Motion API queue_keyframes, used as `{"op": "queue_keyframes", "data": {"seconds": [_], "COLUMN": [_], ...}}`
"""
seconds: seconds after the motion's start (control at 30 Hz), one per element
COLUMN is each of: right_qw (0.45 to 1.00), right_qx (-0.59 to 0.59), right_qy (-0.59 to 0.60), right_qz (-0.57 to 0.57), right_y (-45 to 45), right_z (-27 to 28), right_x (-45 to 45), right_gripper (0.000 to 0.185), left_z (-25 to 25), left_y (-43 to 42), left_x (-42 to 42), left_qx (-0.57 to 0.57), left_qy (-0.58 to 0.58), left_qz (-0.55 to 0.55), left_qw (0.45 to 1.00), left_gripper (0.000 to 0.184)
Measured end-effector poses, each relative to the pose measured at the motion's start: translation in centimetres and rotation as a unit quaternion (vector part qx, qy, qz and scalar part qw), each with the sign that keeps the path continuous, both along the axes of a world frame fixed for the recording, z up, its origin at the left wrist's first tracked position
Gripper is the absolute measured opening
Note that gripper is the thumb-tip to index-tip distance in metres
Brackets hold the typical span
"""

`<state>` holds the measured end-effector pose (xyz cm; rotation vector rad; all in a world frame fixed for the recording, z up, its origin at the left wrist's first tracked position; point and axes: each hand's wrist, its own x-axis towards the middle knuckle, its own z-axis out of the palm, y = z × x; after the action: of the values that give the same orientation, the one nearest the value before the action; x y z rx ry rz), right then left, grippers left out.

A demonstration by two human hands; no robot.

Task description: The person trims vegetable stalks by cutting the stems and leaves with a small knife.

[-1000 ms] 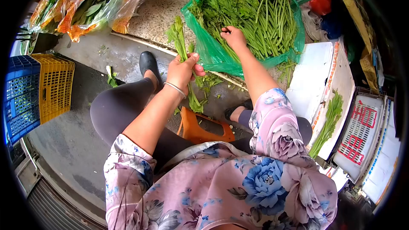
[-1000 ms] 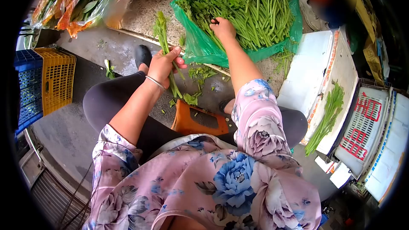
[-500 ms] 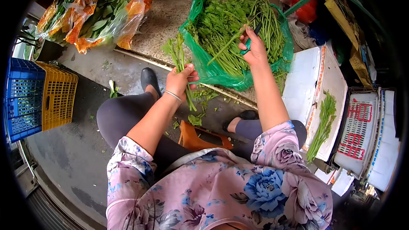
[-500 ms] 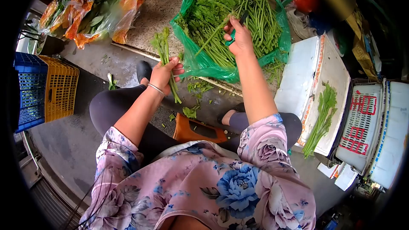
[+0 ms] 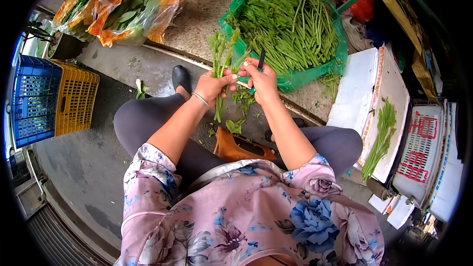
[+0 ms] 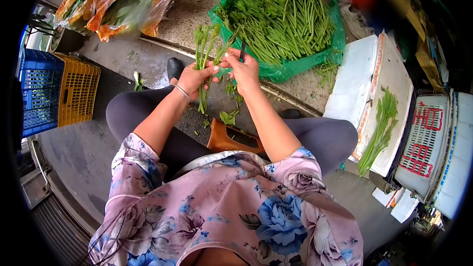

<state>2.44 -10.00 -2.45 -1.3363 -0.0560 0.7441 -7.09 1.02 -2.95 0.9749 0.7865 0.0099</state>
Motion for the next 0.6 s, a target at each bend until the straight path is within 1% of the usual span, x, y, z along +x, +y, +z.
{"op": "queue_keyframes", "data": {"seconds": [0.03,0.1,0.13,0.17,0.23,0.27,0.3,0.37,0.4,0.43,0.5,0.53,0.57,0.6], "right_qw": [1.000,0.992,0.987,0.986,0.984,0.982,0.981,0.970,0.971,0.970,0.962,0.953,0.952,0.939], "right_qx": [-0.003,0.050,0.072,0.069,0.065,0.053,0.052,0.045,0.015,0.014,-0.059,-0.133,-0.136,-0.158], "right_qy": [0.000,0.091,0.124,0.129,0.136,0.151,0.156,0.190,0.202,0.207,0.217,0.195,0.197,0.196], "right_qz": [0.001,0.065,0.075,0.076,0.098,0.103,0.103,0.146,0.125,0.127,0.157,0.191,0.193,0.232], "right_y": [-0.3,-0.8,-0.8,-0.7,-0.4,-0.3,-0.2,-0.4,-0.6,-1.3,-2.6,-3.4,-3.8,-4.2], "right_z": [-0.1,-0.4,-0.8,-1.2,-1.7,-1.8,-2.2,-2.7,-4.0,-5.1,-6.2,-6.4,-6.8,-6.6], "right_x": [0.1,0.5,0.3,0.1,-0.2,-0.1,-0.1,0.1,0.0,-0.1,-0.1,-0.3,-0.6,-1.1], "right_gripper": [0.033,0.039,0.043,0.043,0.036,0.028,0.028,0.025,0.028,0.028,0.026,0.026,0.026,0.028], "left_z": [-0.1,-0.7,-0.9,-1.2,-1.2,-1.1,-1.1,-1.6,-2.1,-2.3,-2.3,-2.0,-1.8,-1.9], "left_y": [0.1,0.5,0.7,0.9,1.1,1.3,1.4,1.7,2.0,2.2,2.4,2.4,2.5,2.7], "left_x": [-0.3,-0.8,-1.0,-1.3,-1.9,-2.2,-2.4,-2.8,-3.0,-3.2,-3.3,-3.3,-3.3,-3.3], "left_qx": [0.003,-0.002,0.001,0.004,0.004,0.006,0.008,0.004,0.002,0.000,0.002,-0.009,-0.020,-0.024], "left_qy": [0.018,0.024,0.024,0.025,0.036,0.057,0.078,0.087,0.084,0.081,0.082,0.078,0.074,0.060], "left_qz": [0.003,0.012,0.004,-0.005,-0.015,-0.027,-0.040,-0.048,-0.055,-0.060,-0.055,-0.034,-0.015,-0.015], "left_qw": [1.000,1.000,1.000,1.000,0.999,0.998,0.996,0.995,0.995,0.995,0.995,0.996,0.997,0.998], "left_gripper": [0.025,0.025,0.024,0.024,0.021,0.021,0.020,0.020,0.021,0.021,0.019,0.019,0.018,0.018]}}
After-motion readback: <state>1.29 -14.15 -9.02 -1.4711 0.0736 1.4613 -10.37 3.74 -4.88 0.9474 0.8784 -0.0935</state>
